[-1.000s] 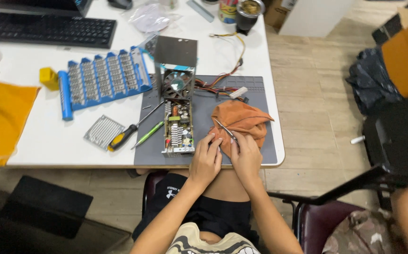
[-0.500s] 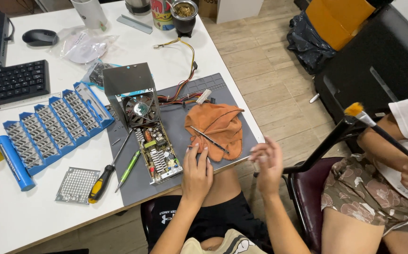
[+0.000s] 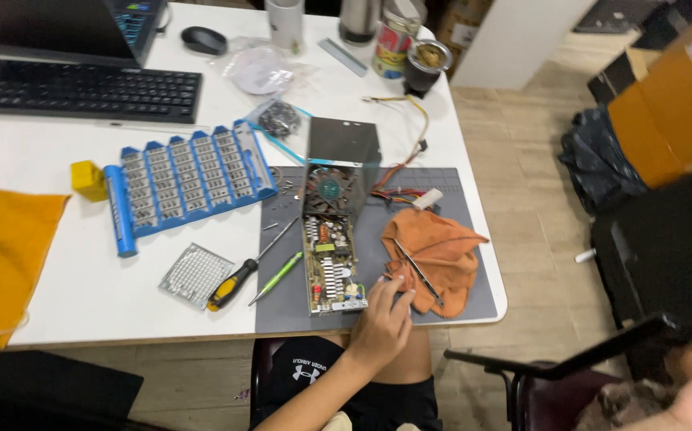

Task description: The person cleans the interior of a computer power supply unit using a brush. They hold the unit with one hand and use the brush with the other to remove dust from the fan and circuit board.

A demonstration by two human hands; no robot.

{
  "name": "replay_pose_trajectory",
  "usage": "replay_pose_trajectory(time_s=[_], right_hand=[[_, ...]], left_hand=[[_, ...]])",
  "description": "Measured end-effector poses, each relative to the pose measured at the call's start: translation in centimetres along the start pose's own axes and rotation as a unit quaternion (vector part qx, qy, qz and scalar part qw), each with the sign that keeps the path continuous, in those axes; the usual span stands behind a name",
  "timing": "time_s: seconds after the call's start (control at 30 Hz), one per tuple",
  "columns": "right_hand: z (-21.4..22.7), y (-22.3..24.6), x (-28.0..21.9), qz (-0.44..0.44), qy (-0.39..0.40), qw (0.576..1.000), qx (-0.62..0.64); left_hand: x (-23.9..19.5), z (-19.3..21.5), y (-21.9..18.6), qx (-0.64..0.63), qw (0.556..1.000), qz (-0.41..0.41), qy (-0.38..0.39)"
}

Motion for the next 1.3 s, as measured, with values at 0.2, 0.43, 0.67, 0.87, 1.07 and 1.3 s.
replay_pose_trajectory(time_s=[0.2, 0.43, 0.67, 0.87, 1.07, 1.3], right_hand=[[-10.7, -1.7, -9.6, -0.056, 0.057, 0.946, -0.313], [-29.9, -4.1, -12.9, -0.151, 0.292, 0.882, -0.337], [-31.0, -4.3, -12.0, -0.205, 0.414, 0.827, -0.320], [-35.0, -2.4, -9.1, -0.255, 0.448, 0.844, -0.149], [-37.0, -1.5, -7.9, -0.173, 0.361, 0.882, -0.249], [-42.0, -4.7, -8.2, -0.033, 0.311, 0.848, -0.428]], left_hand=[[-0.6, 1.3, -1.9, -0.065, 0.997, 0.030, 0.027], [-0.9, 8.9, -5.8, -0.167, 0.976, 0.097, 0.097], [-2.2, 11.1, -2.7, -0.061, 0.979, 0.038, 0.190], [0.2, 15.8, 0.5, -0.011, 0.989, -0.002, 0.149], [2.7, 19.4, 3.7, -0.043, 0.998, -0.035, -0.003], [6.8, 20.9, 10.4, 0.038, 0.998, 0.052, -0.008]])
Point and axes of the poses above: each hand's wrist, its own x-axis towards the middle knuckle, its own z-axis out of the back of the hand, y = z × x, the point moved 1 cm from there along x, towards the middle knuckle, and after that the axes turned 6 degrees about y, right-handed, at the moved point
